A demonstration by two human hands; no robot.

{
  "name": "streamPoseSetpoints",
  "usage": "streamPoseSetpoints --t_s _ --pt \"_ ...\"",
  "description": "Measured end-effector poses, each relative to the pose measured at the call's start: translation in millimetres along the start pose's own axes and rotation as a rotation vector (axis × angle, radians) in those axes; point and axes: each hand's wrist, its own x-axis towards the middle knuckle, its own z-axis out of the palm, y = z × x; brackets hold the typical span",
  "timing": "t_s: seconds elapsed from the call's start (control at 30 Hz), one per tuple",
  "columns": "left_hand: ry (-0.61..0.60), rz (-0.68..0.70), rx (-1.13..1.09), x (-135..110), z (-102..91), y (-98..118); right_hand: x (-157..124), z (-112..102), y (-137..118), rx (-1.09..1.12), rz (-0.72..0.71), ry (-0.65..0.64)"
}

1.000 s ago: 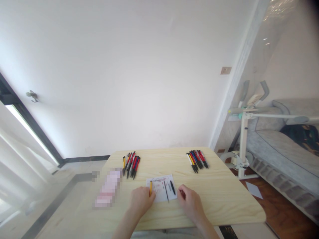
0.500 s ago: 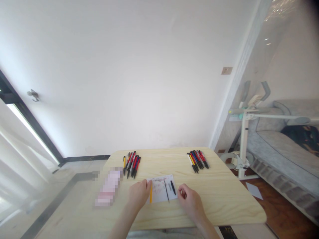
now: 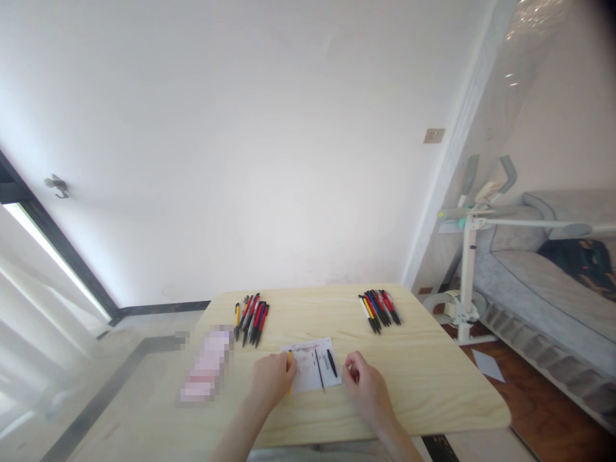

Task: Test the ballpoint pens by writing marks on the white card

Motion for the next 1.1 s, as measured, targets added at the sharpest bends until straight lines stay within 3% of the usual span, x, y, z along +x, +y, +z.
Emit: streamPoseSetpoints --t_s 0.3,0.57,0.73,0.83,1.1 --pt "0.046 -0.022 -0.092 1 -0.2 -3 1 1 0 -0.014 0.001 -0.007" --pt "0.152 -0.063 -0.363 -5 -6.6 -20 0 1 1 0.018 -0.015 -0.009" --pt "0.178 -0.087 -0.623 -8 -7.5 -28 1 2 1 0.057 -0.083 0.121" --pt "0.192 -0.096 -0.783 -9 -7.9 -30 2 1 -7 0.036 -0.153 0.162" --pt "0.162 -0.125 -1.139 -15 0.3 -22 11 2 -45 0.019 -0.23 0.043"
